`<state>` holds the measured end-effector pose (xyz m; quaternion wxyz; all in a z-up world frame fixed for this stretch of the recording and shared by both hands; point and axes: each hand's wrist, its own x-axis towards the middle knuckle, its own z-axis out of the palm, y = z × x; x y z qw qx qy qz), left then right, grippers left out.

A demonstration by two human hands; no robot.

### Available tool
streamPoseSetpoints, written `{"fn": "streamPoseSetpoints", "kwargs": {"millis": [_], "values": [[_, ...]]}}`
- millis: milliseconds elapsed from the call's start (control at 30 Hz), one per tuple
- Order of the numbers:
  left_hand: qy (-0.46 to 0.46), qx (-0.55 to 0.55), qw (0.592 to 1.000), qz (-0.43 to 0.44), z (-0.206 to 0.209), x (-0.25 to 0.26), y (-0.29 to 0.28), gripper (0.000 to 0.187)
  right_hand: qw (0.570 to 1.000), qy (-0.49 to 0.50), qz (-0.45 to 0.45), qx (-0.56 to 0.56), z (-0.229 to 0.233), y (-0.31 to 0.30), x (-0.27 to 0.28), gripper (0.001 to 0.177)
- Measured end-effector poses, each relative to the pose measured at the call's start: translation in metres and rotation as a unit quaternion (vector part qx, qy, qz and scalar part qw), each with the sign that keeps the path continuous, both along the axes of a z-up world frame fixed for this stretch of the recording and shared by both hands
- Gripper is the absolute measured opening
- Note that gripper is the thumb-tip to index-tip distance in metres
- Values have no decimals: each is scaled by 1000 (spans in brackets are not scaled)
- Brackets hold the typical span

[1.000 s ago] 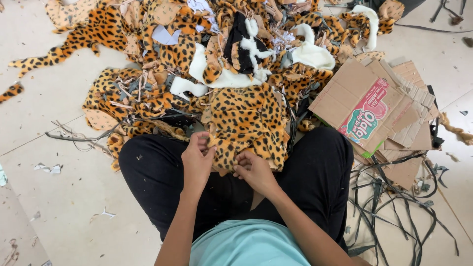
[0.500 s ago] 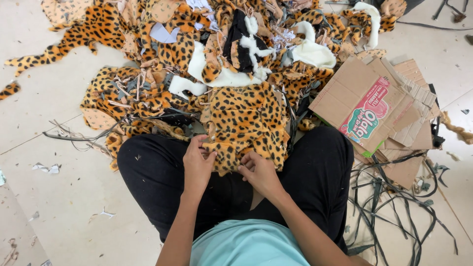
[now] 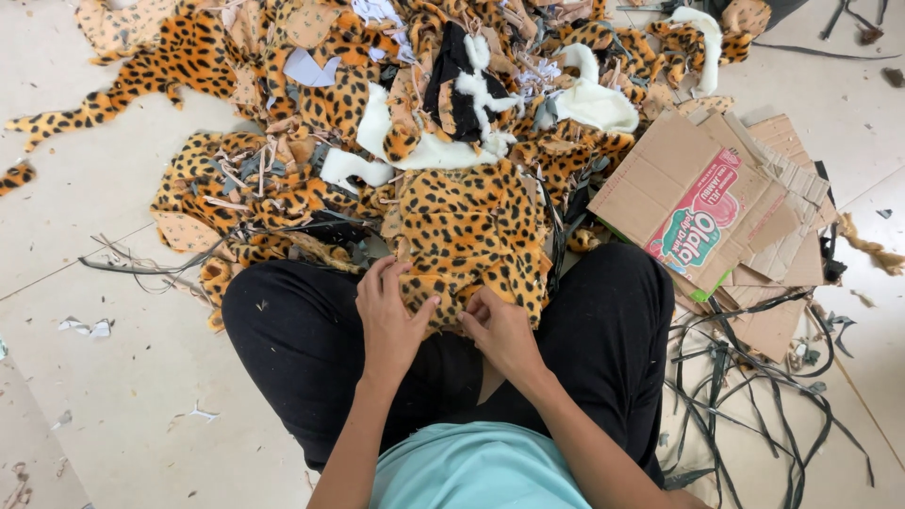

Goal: Sorting and arranging leopard-print fabric scraps onto a cardboard sheet

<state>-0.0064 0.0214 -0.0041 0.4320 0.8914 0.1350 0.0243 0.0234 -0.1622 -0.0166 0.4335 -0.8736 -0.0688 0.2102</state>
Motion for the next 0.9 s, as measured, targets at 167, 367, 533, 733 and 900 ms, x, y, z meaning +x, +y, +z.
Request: {"fn": "streamPoseSetpoints", "kwargs": {"millis": [167,367,533,733,900], "values": [[11,12,1000,0,-10,1,-2,58,998,-30,22,-45,9,-1,2,11],[-3,-40,999,26,-1,7,1,53,996,-76,19,-32,4,12,29,12],[-13,-58,997,54,5,24,-1,48,985,-171,23,-13,-4,61,108,12],[-21,-113,992,58,10,46,-3,45,963,-255,20,-81,-21,123,185,45],[-28,-134,989,61,14,51,4,43,942,-331,20,-51,-56,127,205,14]]}}
